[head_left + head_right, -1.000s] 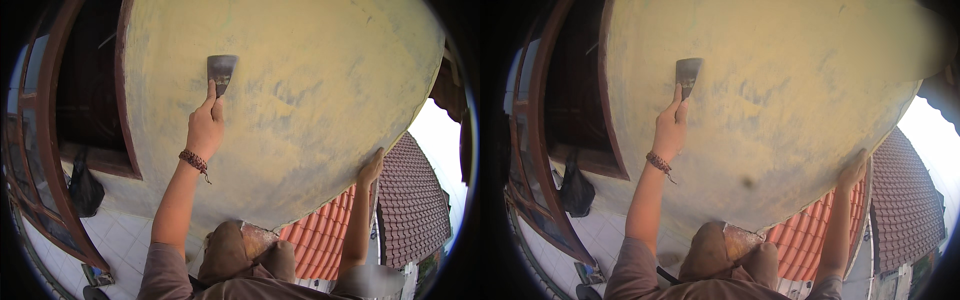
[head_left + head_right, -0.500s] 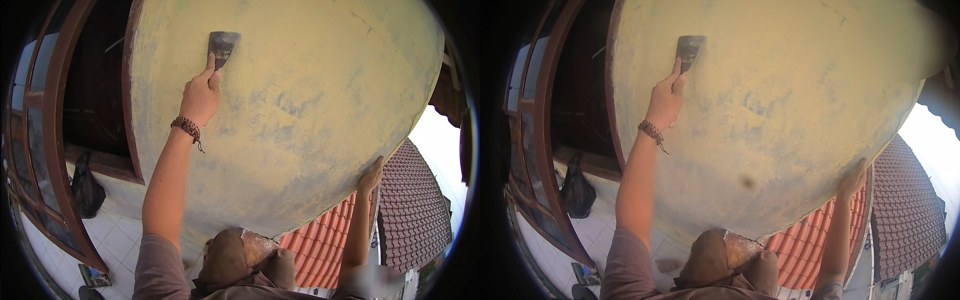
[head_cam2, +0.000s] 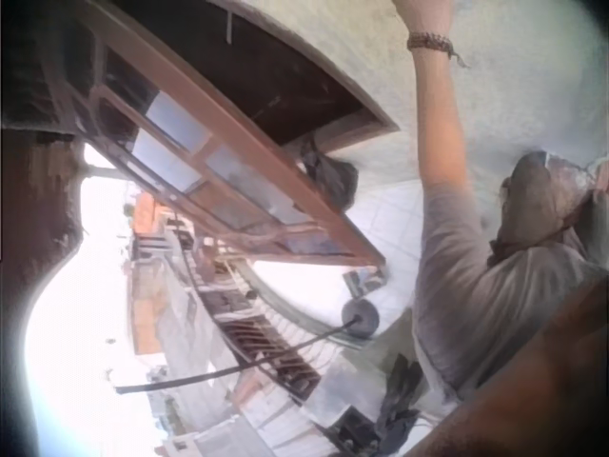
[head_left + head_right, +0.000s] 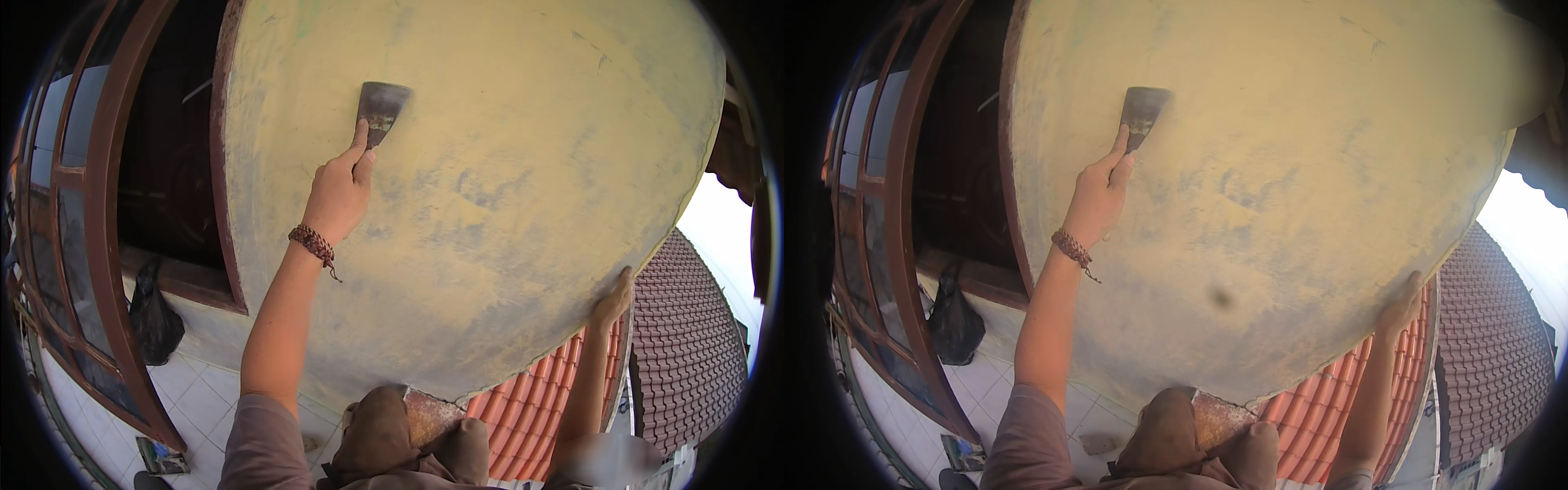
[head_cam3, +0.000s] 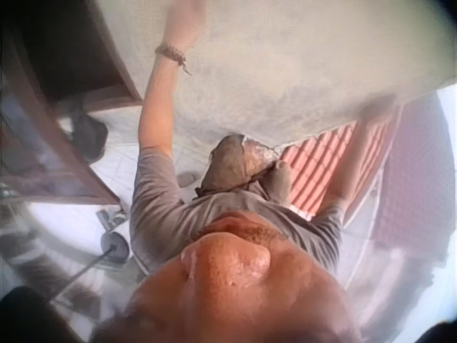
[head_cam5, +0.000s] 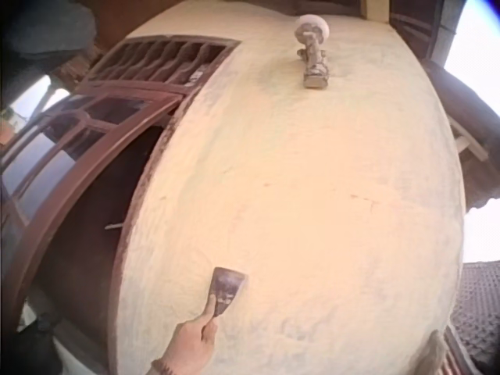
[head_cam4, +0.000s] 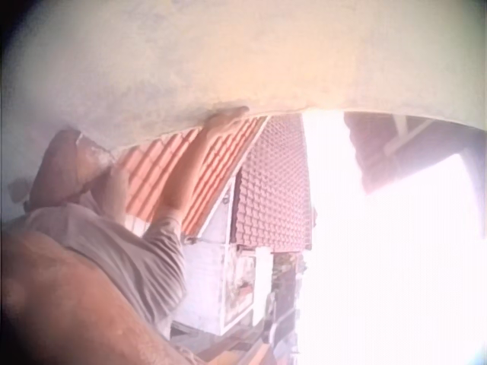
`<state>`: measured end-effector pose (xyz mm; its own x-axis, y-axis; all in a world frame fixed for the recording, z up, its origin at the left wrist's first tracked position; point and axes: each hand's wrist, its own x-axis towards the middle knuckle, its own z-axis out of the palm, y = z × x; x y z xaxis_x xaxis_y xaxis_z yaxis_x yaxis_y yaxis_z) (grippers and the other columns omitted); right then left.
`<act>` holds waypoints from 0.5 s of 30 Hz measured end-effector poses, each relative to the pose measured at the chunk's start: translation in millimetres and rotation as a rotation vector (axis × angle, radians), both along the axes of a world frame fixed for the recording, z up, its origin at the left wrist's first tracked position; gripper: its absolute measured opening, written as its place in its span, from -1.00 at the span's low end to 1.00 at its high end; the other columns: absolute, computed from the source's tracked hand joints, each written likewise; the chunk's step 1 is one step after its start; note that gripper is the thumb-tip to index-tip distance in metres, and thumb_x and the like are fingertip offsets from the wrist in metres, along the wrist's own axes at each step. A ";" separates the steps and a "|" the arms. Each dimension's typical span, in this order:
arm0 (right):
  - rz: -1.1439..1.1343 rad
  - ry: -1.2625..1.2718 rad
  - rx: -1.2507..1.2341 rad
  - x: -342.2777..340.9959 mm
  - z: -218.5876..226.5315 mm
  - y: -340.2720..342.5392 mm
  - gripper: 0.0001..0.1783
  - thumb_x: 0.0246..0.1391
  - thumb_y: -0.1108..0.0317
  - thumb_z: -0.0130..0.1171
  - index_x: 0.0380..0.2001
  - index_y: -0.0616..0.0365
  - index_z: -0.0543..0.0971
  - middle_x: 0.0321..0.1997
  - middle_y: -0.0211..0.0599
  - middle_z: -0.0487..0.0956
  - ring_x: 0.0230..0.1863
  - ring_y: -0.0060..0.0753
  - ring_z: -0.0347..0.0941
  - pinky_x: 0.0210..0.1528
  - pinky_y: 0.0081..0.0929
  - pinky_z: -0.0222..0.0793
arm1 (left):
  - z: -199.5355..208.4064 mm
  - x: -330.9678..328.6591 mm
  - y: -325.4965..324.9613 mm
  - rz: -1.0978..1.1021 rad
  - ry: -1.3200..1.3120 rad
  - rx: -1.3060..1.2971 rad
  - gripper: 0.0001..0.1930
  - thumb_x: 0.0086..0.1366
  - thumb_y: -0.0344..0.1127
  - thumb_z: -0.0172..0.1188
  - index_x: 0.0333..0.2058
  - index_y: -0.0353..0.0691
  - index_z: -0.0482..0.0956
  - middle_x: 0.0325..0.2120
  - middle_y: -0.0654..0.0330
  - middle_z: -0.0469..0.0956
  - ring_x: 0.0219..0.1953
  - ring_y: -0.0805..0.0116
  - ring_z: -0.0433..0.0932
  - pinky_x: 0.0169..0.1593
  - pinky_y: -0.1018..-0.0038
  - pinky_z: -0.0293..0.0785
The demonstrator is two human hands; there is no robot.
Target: The person scrapes a yellowish wall surface with a metal scraper, removing loose material along the edge near a tiled roof. The person repeatedly scrapes the same area and occasionally wipes the scraper on a nearby surface.
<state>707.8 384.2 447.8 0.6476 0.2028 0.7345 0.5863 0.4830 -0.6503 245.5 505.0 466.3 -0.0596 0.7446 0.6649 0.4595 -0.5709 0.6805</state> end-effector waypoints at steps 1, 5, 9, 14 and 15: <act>0.001 0.017 0.014 -3.0 -0.1 0.5 -0.24 0.30 -0.18 -0.05 0.04 0.47 0.49 -0.02 -0.02 0.54 0.01 -0.26 0.45 0.05 -0.41 0.35 | -10.1 3.3 -0.4 0.017 0.020 0.037 -0.50 0.50 -0.19 -0.10 0.35 -0.13 0.19 -0.69 -0.04 0.44 -0.65 0.23 0.44 -0.35 0.32 0.46; -0.031 -0.006 0.020 1.8 2.8 -0.5 -0.25 0.30 -0.18 -0.04 0.03 0.45 0.50 -0.01 -0.04 0.54 0.00 -0.27 0.45 0.04 -0.42 0.35 | 10.2 -0.9 -0.1 -0.004 0.043 0.023 -0.49 0.50 -0.17 -0.10 0.36 -0.11 0.18 -0.69 -0.05 0.42 -0.65 0.23 0.41 -0.33 0.33 0.46; -0.044 -0.026 0.005 2.7 0.0 -5.8 -0.27 0.31 -0.16 -0.05 0.03 0.44 0.50 -0.01 -0.05 0.54 0.00 -0.28 0.45 0.04 -0.42 0.35 | 24.3 1.1 -5.3 -0.020 0.041 -0.041 -0.49 0.50 -0.17 -0.12 0.36 -0.12 0.18 -0.69 -0.05 0.43 -0.64 0.22 0.43 -0.33 0.32 0.47; -0.029 -0.008 0.018 -5.5 4.3 0.5 -0.29 0.32 -0.14 -0.05 0.00 0.44 0.51 -0.02 -0.07 0.55 -0.03 -0.31 0.46 0.02 -0.43 0.35 | -2.5 8.3 2.0 0.033 0.010 0.071 -0.51 0.51 -0.16 -0.13 0.36 -0.08 0.20 -0.71 0.00 0.41 -0.66 0.24 0.39 -0.32 0.26 0.47; -0.023 -0.007 0.024 0.9 2.0 0.2 -0.30 0.32 -0.14 -0.05 0.00 0.44 0.52 -0.03 -0.08 0.55 -0.04 -0.32 0.46 0.02 -0.43 0.35 | 5.3 6.4 2.5 0.045 0.024 0.043 -0.51 0.51 -0.16 -0.13 0.36 -0.06 0.20 -0.71 0.01 0.42 -0.65 0.24 0.39 -0.32 0.26 0.47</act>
<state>708.6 384.4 449.8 0.6471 0.1702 0.7431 0.6018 0.4844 -0.6350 251.9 507.6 471.6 -0.0756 0.7125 0.6976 0.5011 -0.5777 0.6443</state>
